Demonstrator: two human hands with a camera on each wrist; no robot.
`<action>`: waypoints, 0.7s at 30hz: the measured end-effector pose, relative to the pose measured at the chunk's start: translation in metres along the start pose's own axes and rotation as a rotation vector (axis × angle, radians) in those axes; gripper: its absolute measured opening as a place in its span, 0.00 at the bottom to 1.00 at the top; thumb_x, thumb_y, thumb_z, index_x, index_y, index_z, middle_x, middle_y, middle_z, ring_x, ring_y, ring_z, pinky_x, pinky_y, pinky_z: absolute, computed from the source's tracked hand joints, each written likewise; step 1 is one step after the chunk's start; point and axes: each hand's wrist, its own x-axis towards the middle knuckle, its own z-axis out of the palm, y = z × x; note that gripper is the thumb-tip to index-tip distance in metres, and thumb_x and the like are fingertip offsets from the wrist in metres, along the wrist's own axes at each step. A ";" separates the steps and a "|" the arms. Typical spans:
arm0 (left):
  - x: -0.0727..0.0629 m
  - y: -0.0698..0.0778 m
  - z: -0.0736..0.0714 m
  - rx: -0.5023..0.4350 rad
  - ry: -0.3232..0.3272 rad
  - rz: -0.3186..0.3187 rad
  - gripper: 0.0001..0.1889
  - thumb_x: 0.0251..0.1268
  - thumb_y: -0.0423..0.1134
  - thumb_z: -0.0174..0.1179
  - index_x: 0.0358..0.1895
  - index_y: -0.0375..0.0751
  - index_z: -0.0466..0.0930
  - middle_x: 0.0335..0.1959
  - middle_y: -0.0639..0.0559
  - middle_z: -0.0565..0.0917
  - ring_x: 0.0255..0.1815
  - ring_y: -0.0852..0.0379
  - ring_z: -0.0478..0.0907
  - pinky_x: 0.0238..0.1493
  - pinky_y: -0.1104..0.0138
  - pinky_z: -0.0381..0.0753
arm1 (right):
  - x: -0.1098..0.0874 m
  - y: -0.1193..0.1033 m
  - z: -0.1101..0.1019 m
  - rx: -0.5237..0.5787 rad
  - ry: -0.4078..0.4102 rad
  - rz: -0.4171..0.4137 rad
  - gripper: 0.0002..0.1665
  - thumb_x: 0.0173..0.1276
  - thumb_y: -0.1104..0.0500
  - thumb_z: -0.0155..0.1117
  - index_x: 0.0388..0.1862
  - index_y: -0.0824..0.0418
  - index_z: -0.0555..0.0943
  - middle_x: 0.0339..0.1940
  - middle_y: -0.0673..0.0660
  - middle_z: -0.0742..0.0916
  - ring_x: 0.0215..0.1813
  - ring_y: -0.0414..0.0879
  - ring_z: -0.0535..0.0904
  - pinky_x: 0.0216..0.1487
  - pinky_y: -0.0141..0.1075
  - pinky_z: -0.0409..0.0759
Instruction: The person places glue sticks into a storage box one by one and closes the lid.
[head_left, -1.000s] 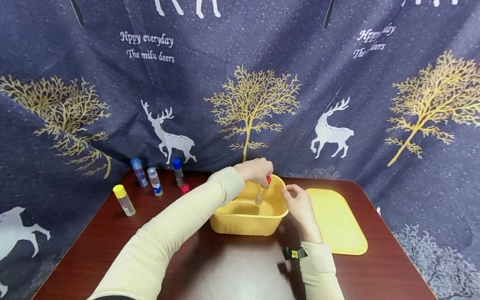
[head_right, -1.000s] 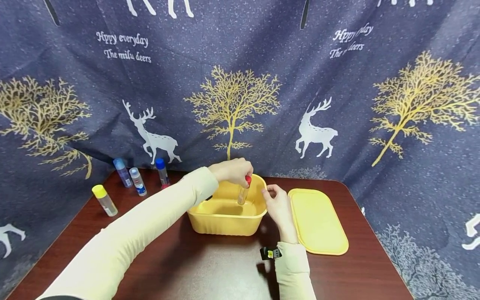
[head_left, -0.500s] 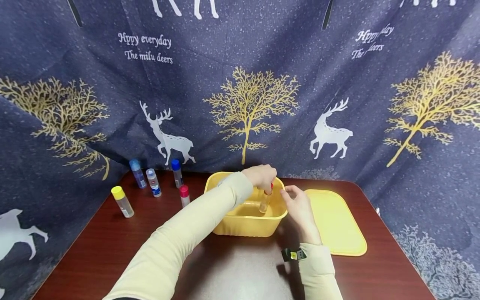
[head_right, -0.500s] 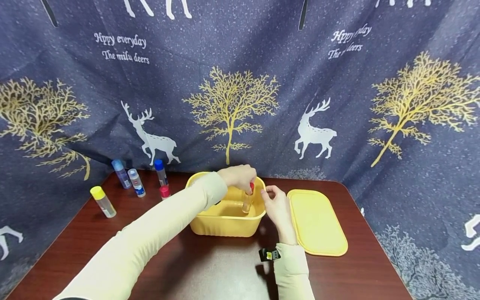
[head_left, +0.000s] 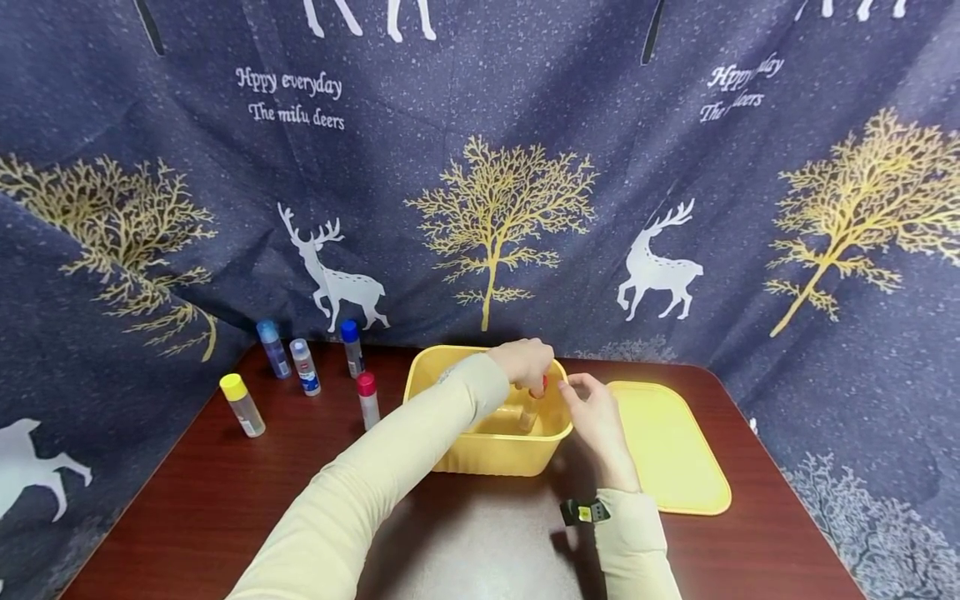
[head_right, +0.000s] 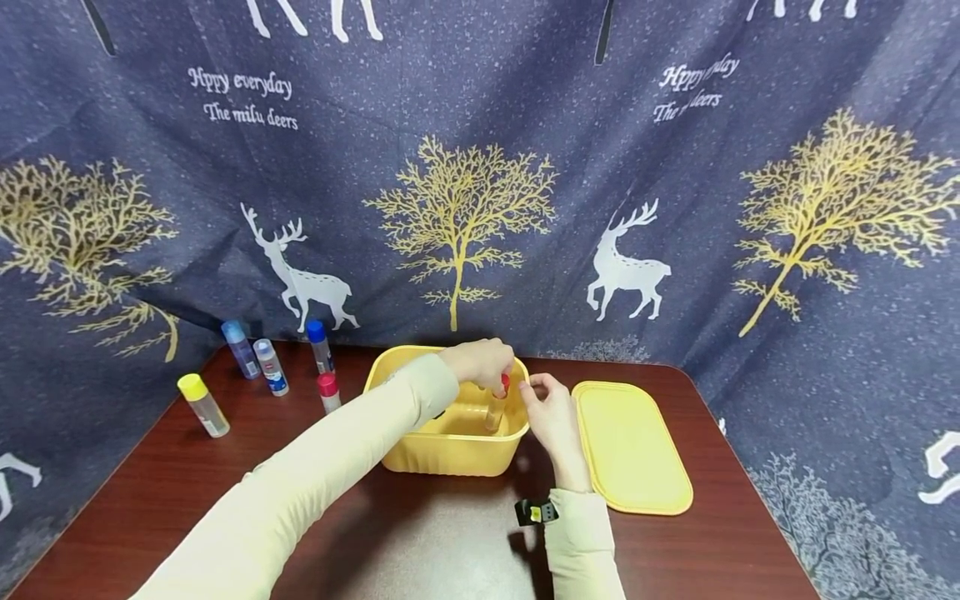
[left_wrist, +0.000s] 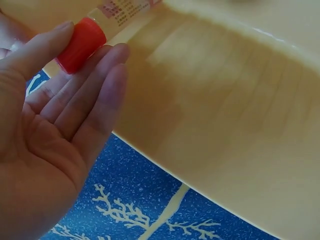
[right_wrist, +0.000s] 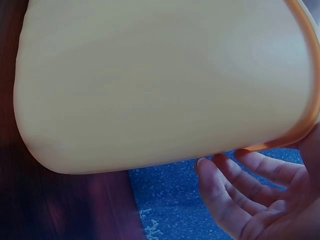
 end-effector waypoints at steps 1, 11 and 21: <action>-0.001 0.000 0.000 -0.006 0.000 -0.004 0.09 0.54 0.35 0.71 0.24 0.43 0.79 0.20 0.53 0.80 0.23 0.55 0.81 0.21 0.70 0.72 | 0.000 0.000 0.000 0.000 0.001 0.000 0.14 0.72 0.54 0.61 0.46 0.65 0.82 0.42 0.63 0.87 0.45 0.55 0.83 0.47 0.47 0.79; -0.002 -0.005 0.003 -0.051 0.007 -0.018 0.11 0.56 0.43 0.72 0.28 0.42 0.81 0.21 0.53 0.78 0.27 0.53 0.82 0.20 0.70 0.69 | 0.000 -0.003 -0.001 -0.019 0.003 0.001 0.15 0.72 0.53 0.60 0.46 0.64 0.82 0.42 0.63 0.87 0.45 0.55 0.82 0.47 0.48 0.79; -0.027 -0.006 -0.007 -0.069 -0.099 -0.110 0.41 0.53 0.64 0.68 0.68 0.47 0.70 0.59 0.50 0.76 0.43 0.55 0.80 0.39 0.66 0.79 | -0.002 -0.004 0.000 -0.022 0.012 0.005 0.15 0.71 0.54 0.61 0.45 0.65 0.82 0.41 0.63 0.87 0.44 0.55 0.82 0.45 0.47 0.79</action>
